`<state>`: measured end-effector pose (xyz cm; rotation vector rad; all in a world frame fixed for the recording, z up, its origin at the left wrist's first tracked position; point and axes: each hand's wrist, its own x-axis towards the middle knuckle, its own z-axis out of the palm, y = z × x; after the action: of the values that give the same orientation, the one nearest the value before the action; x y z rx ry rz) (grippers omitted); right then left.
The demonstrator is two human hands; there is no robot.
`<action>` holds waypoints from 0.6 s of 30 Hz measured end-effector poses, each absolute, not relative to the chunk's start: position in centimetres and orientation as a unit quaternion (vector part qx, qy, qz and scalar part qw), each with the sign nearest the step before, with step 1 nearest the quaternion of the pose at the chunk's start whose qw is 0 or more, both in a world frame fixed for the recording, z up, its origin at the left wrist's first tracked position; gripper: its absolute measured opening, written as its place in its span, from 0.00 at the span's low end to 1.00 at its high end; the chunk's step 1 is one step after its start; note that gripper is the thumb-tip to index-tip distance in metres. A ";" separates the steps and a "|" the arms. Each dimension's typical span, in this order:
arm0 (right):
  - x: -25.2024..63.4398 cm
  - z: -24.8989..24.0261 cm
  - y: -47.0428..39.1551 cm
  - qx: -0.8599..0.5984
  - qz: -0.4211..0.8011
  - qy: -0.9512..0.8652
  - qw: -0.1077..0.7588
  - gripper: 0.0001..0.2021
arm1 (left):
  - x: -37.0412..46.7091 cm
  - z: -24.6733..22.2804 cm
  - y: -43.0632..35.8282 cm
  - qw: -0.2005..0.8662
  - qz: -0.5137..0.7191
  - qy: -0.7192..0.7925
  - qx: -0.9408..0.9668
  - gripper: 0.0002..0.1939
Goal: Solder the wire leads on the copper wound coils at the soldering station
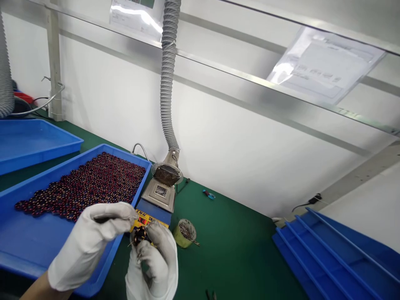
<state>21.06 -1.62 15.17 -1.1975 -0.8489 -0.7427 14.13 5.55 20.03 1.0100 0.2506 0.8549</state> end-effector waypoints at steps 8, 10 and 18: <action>21.1 15.1 -2.2 -0.558 -0.304 -0.401 0.660 0.21 | 13.7 21.2 5.9 0.780 0.307 0.133 0.528 0.10; 21.1 15.0 -2.2 -0.561 -0.304 -0.411 0.651 0.21 | 14.1 21.1 5.7 0.791 0.308 0.135 0.511 0.07; 21.5 15.7 -2.0 -0.529 -0.232 -0.407 0.708 0.15 | 12.9 19.3 7.7 0.740 0.498 0.163 0.422 0.10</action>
<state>21.49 -1.98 15.66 -1.1741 -0.9034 -0.5148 12.86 7.67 19.28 0.9264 0.3569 1.0931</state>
